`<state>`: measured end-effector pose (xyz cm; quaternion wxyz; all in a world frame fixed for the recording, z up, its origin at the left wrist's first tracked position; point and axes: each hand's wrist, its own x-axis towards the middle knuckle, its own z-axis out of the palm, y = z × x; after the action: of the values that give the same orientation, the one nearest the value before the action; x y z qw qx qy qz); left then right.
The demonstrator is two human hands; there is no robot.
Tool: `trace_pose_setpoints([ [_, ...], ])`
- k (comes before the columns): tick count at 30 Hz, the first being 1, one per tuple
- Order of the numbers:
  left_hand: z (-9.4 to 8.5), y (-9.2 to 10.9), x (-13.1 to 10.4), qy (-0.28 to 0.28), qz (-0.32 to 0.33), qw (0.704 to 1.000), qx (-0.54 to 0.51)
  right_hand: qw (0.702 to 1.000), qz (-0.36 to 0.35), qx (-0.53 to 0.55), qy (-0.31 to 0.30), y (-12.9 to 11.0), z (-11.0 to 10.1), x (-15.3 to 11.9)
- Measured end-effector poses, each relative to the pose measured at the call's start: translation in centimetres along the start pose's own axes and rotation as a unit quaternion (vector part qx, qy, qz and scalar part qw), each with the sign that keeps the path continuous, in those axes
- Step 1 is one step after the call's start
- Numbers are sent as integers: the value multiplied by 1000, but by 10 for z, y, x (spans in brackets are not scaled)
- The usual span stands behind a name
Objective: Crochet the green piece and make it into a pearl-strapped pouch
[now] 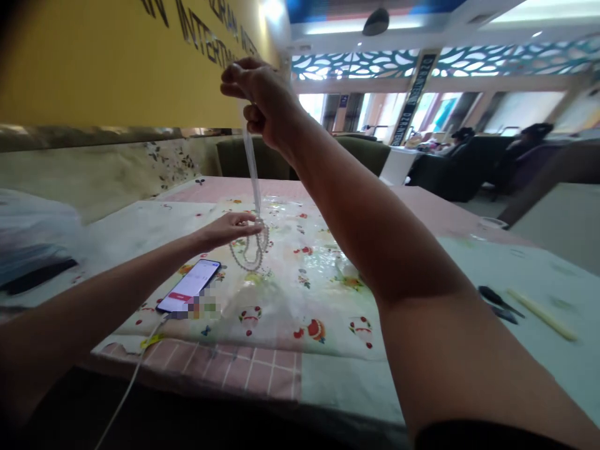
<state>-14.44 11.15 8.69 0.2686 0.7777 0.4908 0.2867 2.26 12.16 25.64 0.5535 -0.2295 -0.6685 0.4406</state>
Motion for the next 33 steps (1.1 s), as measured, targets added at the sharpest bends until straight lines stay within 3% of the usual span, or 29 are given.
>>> trace_pose_setpoints([
  [5, 65, 19, 11, 4, 60, 998, 10, 995, 57, -50, 63, -10, -45, -43],
  [10, 101, 17, 12, 0, 82, 997, 15, 961, 159, -192, 119, -4, -121, -94],
  [14, 116, 15, 11, 21, 75, 997, 10, 928, 245, -220, 173, 31, -182, -140],
  [19, 135, 21, 10, 65, 67, 995, 22, 884, 327, -169, 288, 87, -228, -195],
  [24, 147, 14, 14, 118, 20, 992, 33, 853, 312, -98, 406, 127, -256, -233],
  [27, 153, 3, 16, 114, -16, 993, 39, 832, 269, -62, 481, 138, -271, -245],
  [33, 164, -15, 15, 111, -56, 989, 79, 777, 161, -11, 608, 112, -325, -257],
])
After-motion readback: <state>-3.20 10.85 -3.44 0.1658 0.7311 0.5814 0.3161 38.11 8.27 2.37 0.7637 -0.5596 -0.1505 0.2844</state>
